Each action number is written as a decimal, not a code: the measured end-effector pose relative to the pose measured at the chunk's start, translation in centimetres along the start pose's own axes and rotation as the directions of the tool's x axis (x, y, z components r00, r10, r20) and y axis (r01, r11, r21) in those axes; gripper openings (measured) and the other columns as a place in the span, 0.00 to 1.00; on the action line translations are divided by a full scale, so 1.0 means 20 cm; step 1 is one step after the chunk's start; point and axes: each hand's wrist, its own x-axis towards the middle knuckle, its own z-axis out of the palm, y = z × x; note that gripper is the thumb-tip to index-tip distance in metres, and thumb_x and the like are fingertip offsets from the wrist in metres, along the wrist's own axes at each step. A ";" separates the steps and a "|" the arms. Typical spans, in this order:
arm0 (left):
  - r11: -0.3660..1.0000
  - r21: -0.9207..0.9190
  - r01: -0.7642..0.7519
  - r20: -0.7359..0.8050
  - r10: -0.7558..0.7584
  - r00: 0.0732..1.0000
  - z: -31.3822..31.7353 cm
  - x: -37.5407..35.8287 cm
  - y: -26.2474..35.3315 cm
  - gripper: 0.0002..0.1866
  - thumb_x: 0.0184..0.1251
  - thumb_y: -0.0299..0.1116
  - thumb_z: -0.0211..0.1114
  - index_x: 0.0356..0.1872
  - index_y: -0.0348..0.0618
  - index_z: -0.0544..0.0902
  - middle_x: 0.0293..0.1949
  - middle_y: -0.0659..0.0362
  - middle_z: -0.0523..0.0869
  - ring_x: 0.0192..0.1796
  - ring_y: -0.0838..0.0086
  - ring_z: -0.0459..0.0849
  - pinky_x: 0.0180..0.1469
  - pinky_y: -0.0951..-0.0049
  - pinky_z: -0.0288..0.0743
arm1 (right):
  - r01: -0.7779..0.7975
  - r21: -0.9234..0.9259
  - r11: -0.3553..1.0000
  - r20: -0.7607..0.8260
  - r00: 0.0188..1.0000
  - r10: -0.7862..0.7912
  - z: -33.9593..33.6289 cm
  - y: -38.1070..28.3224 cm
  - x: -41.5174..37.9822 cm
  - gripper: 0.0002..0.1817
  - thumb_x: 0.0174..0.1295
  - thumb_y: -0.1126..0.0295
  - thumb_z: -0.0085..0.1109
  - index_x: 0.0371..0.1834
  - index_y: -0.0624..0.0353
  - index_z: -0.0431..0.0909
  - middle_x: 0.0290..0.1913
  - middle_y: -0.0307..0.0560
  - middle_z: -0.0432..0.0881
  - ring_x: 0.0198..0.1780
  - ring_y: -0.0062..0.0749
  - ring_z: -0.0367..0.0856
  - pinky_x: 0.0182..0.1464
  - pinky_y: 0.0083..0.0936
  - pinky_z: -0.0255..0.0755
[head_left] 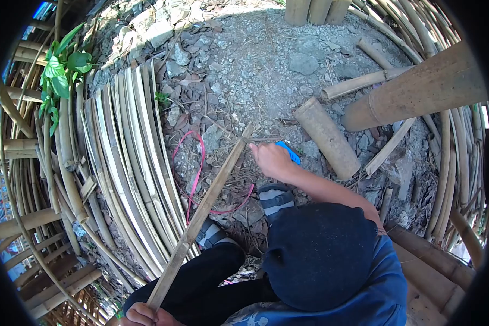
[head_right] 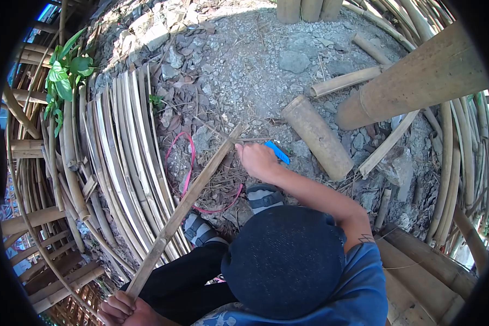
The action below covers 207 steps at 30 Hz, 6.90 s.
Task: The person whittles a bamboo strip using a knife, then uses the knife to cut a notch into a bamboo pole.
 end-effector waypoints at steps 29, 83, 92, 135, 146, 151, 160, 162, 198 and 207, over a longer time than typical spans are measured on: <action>0.996 0.089 0.010 -0.176 0.006 0.984 0.02 0.00 0.00 0.25 0.82 0.39 0.48 0.18 0.55 0.56 0.17 0.66 0.54 0.20 0.77 0.53 0.24 0.70 0.49 | -0.147 0.185 0.972 -0.021 0.988 0.153 -0.06 -0.01 -0.11 0.30 0.80 0.52 0.37 0.41 0.72 0.79 0.34 0.74 0.84 0.40 0.72 0.84 0.47 0.59 0.76; 0.987 0.151 0.051 -0.180 -0.023 0.983 0.00 -0.03 0.03 0.24 0.85 0.48 0.45 0.23 0.51 0.62 0.21 0.65 0.59 0.22 0.75 0.58 0.24 0.71 0.53 | -0.175 0.150 0.973 -0.091 0.978 0.190 -0.16 -0.01 -0.05 0.31 0.81 0.51 0.35 0.41 0.71 0.80 0.35 0.73 0.85 0.42 0.70 0.85 0.47 0.60 0.76; 0.976 0.186 0.115 0.305 -0.169 0.937 -0.39 0.14 0.10 0.23 0.82 0.50 0.46 0.38 0.39 0.76 0.28 0.57 0.75 0.33 0.68 0.73 0.37 0.66 0.69 | 0.063 0.340 0.938 -0.209 0.978 0.010 0.08 0.05 -0.11 0.19 0.78 0.59 0.48 0.40 0.67 0.74 0.29 0.67 0.81 0.34 0.68 0.81 0.40 0.58 0.71; 0.980 0.080 -0.180 0.340 0.143 0.929 0.05 -0.05 -0.02 0.27 0.84 0.50 0.49 0.20 0.54 0.57 0.13 0.70 0.57 0.13 0.82 0.55 0.18 0.77 0.56 | 0.306 0.356 0.883 0.246 0.881 -0.404 -0.39 -0.39 -0.41 0.31 0.81 0.51 0.41 0.34 0.69 0.82 0.22 0.67 0.80 0.29 0.66 0.83 0.38 0.54 0.77; 0.979 0.041 -0.201 0.382 0.171 0.908 0.17 -0.02 -0.07 0.24 0.73 0.28 0.56 0.17 0.54 0.56 0.09 0.69 0.58 0.11 0.83 0.56 0.16 0.77 0.59 | 0.200 0.253 0.947 0.225 0.939 -0.259 -0.29 -0.16 -0.24 0.36 0.82 0.49 0.36 0.30 0.71 0.81 0.22 0.68 0.80 0.33 0.70 0.83 0.42 0.54 0.76; 0.981 0.078 -0.179 0.344 0.142 0.928 0.19 -0.02 -0.07 0.26 0.72 0.27 0.57 0.16 0.54 0.54 0.09 0.69 0.58 0.10 0.83 0.55 0.14 0.78 0.56 | 0.329 0.520 0.788 0.328 0.775 -0.541 -0.51 -0.44 -0.42 0.34 0.82 0.50 0.36 0.34 0.70 0.82 0.23 0.69 0.79 0.33 0.68 0.83 0.43 0.53 0.76; 0.979 0.061 -0.195 0.379 0.158 0.912 0.17 -0.05 -0.07 0.27 0.71 0.28 0.58 0.15 0.54 0.53 0.08 0.70 0.59 0.10 0.83 0.57 0.14 0.78 0.57 | 0.248 0.214 0.945 0.308 0.901 -0.307 -0.35 -0.16 -0.23 0.35 0.82 0.49 0.36 0.31 0.69 0.81 0.22 0.67 0.79 0.31 0.67 0.82 0.43 0.55 0.77; 0.981 0.068 -0.182 0.372 0.145 0.917 0.18 -0.04 -0.06 0.27 0.71 0.28 0.59 0.15 0.55 0.52 0.08 0.70 0.60 0.10 0.83 0.57 0.14 0.78 0.57 | 0.301 0.312 0.901 0.293 0.872 -0.393 -0.38 -0.25 -0.32 0.35 0.82 0.49 0.36 0.32 0.69 0.82 0.23 0.67 0.80 0.31 0.67 0.82 0.43 0.55 0.77; 0.986 0.031 -0.166 0.378 0.143 0.915 0.17 -0.04 -0.07 0.27 0.67 0.26 0.60 0.14 0.55 0.54 0.08 0.70 0.61 0.10 0.82 0.58 0.18 0.75 0.64 | 0.175 0.167 0.970 0.229 0.950 -0.211 -0.30 -0.19 -0.21 0.36 0.81 0.47 0.34 0.31 0.69 0.82 0.27 0.69 0.83 0.36 0.69 0.84 0.46 0.55 0.78; 0.981 0.062 -0.183 0.424 0.140 0.895 0.15 -0.03 -0.06 0.25 0.68 0.28 0.60 0.17 0.55 0.53 0.10 0.69 0.62 0.13 0.81 0.61 0.19 0.74 0.67 | 0.151 0.271 0.951 0.250 0.943 -0.221 -0.32 -0.11 -0.17 0.35 0.81 0.49 0.37 0.32 0.70 0.82 0.29 0.73 0.81 0.38 0.70 0.83 0.47 0.55 0.76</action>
